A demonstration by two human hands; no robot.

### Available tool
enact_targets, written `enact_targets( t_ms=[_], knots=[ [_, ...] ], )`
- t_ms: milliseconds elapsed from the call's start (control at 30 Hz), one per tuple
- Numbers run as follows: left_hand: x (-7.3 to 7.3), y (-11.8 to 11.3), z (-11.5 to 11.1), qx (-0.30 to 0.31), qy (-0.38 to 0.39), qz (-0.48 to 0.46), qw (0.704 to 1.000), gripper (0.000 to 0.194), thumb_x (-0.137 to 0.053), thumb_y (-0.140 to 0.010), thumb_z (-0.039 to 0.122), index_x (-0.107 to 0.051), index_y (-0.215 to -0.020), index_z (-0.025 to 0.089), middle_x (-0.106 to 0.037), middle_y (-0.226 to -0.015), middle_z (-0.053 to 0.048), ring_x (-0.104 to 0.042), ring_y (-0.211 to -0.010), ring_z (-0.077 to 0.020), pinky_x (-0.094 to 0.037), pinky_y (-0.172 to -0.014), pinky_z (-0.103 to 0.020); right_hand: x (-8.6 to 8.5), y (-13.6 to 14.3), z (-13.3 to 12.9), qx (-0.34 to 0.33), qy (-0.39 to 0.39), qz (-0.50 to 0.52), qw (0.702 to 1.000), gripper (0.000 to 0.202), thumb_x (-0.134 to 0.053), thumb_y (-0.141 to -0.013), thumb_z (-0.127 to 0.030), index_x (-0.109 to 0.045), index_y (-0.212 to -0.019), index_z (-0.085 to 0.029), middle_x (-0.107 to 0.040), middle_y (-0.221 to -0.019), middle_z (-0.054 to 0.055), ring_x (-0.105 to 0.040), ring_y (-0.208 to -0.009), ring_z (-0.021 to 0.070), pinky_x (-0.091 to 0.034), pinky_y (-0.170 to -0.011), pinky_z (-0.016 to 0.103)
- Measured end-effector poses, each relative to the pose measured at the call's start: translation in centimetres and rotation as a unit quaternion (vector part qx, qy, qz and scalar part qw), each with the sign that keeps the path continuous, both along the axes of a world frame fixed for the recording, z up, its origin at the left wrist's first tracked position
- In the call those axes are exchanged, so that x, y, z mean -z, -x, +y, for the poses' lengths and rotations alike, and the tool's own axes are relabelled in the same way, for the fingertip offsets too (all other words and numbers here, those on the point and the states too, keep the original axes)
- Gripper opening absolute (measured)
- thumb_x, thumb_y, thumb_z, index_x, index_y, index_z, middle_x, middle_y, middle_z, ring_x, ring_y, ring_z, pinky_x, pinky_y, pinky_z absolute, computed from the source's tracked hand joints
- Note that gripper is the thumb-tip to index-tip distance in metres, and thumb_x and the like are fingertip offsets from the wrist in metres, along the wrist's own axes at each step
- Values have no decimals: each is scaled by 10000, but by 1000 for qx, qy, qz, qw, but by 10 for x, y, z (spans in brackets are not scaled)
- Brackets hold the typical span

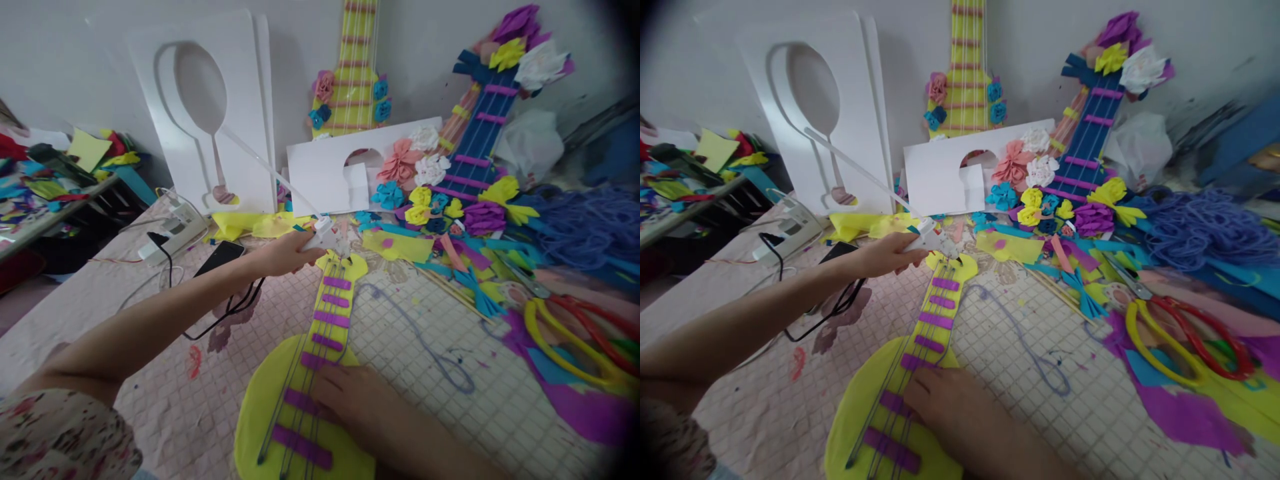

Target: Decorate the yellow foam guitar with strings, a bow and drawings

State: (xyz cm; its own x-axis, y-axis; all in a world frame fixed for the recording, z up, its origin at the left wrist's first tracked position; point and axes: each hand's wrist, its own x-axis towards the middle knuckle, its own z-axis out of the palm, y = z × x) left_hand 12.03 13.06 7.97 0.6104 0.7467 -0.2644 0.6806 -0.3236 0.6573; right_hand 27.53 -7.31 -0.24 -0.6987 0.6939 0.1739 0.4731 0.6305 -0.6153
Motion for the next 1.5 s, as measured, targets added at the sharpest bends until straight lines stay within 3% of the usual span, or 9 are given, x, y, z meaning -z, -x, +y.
enact_targets(
  t_ms=[367,633,833,1000,1500],
  knots=[
    [0,-1,1,5,-16,6,1000,259,-522,-855,406,-469,-726,187,-500,-536,13,-462,-427,-97,-321,-406,-217,1,0,-1,-4,1,-16,1000,219,-442,-968,-271,-595,-1098,-186,-636,-1217,67,-634,-1038,183,-513,-889,325],
    [-3,-1,1,13,-16,17,1000,261,-500,-872,399,-466,-721,189,-493,-522,21,-459,-430,-96,-326,-417,-218,-2,-1,0,-6,23,-25,999,182,-462,-958,-274,-592,-1053,-189,-676,-1073,50,-656,-942,178,-516,-839,309],
    [-9,-3,-1,11,-4,11,1000,242,-497,-878,352,-459,-709,182,-480,-524,26,-449,-425,-84,-335,-405,-206,1,-1,-1,-10,14,-11,1000,201,-453,-962,-240,-565,-1124,-201,-649,-1140,52,-630,-1021,172,-495,-886,309],
    [-11,-4,-1,9,-5,10,1000,232,-503,-871,340,-469,-712,174,-488,-553,18,-458,-434,-83,-335,-399,-200,3,-1,-2,-4,11,-11,1000,195,-472,-956,-261,-565,-1115,-198,-660,-1080,34,-638,-983,168,-508,-853,304],
    [-26,-13,6,29,21,58,998,259,-470,-896,327,-448,-688,174,-458,-531,21,-425,-440,-80,-329,-393,-183,-7,-2,1,-11,28,-22,999,216,-424,-977,-284,-564,-1118,-199,-647,-1175,51,-630,-1053,180,-499,-893,309]
  ],
)
